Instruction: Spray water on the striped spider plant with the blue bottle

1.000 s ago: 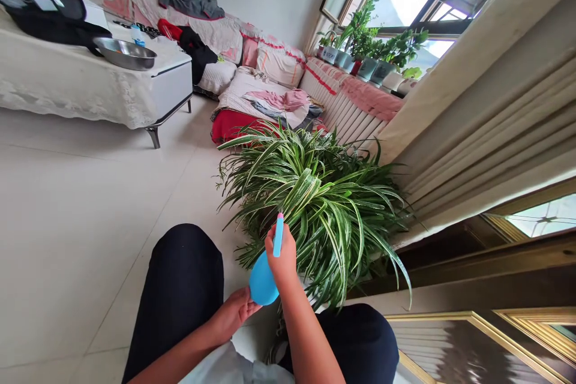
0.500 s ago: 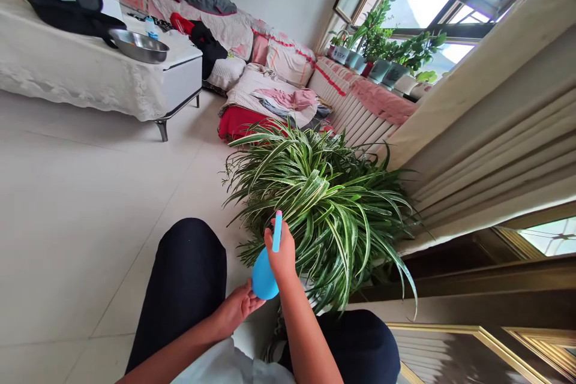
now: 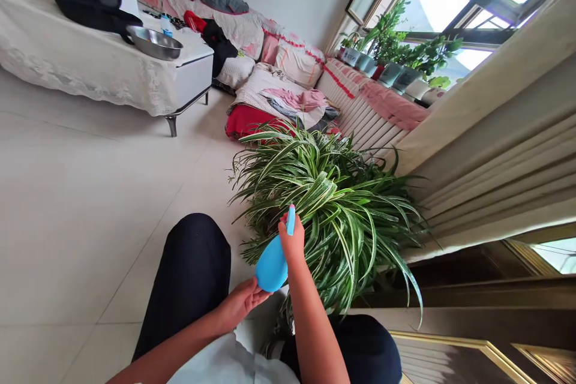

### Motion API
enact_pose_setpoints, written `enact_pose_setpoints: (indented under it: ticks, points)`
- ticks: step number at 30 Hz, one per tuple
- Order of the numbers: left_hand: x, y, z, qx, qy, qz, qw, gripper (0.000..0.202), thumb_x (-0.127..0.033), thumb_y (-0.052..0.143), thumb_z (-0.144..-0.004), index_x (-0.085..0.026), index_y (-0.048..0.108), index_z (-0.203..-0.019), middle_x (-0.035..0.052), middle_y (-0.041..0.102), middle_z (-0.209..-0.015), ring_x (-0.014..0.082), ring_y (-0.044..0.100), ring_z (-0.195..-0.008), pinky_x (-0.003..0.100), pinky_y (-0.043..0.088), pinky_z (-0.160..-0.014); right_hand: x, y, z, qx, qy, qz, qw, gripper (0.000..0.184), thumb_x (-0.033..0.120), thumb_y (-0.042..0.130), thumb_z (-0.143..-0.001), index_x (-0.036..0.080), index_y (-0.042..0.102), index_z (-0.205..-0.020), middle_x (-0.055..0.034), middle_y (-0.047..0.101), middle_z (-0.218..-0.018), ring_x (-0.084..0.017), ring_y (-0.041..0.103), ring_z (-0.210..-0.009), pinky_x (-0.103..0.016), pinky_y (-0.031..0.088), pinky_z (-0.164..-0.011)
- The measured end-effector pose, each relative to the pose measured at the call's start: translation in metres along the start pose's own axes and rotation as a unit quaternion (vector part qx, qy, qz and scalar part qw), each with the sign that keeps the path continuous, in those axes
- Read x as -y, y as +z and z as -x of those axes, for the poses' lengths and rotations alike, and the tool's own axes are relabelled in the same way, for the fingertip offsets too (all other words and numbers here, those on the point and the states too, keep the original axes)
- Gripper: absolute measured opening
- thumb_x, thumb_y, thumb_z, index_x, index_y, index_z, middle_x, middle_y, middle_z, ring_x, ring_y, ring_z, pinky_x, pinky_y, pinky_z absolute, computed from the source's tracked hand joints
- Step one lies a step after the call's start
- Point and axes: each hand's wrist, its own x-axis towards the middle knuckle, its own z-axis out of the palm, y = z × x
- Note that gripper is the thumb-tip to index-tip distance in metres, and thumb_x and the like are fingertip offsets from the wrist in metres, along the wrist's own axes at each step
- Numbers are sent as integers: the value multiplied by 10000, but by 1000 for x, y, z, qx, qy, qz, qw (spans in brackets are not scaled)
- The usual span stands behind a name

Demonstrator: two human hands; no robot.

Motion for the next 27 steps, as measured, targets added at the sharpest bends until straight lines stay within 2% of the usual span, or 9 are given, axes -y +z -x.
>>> enact_pose_setpoints:
  ticks: [8, 14, 22, 27]
  points:
    - [-6, 8, 3, -14, 0, 2, 1000, 453, -543, 727, -697, -197, 747, -988, 85, 748, -1106, 297, 627, -1160, 411, 408, -1087, 0, 3, 3, 11, -12, -15, 1000, 182, 296, 493, -649, 219, 548, -804, -24, 648, -724, -208, 629, -677, -324, 496, -691]
    - [-6, 8, 2, -25, 8, 7, 1000, 401, -505, 755, -686, -203, 755, -950, 67, 766, -1053, 290, 648, -1122, 417, 398, -1093, 1, 5, -1, 29, -23, -33, 999, 269, 331, 512, -705, 204, 589, -929, -46, 696, -883, -195, 659, -744, -306, 511, -709]
    - [-5, 6, 4, -11, 13, -6, 1000, 418, -499, 739, -703, -195, 749, -990, 98, 744, -1103, 319, 603, -1186, 446, 346, -1129, -3, 4, -8, 3, -12, -11, 1000, 204, 285, 533, -691, 202, 615, -858, -12, 677, -746, -188, 636, -671, -306, 498, -667]
    - [-5, 6, 3, -18, 16, -5, 1000, 444, -519, 729, -704, -200, 741, -1012, 90, 746, -1099, 313, 612, -1170, 439, 353, -1118, -2, 5, -7, 12, -11, -9, 1000, 236, 309, 519, -720, 198, 620, -902, -20, 685, -771, -187, 639, -672, -291, 490, -621]
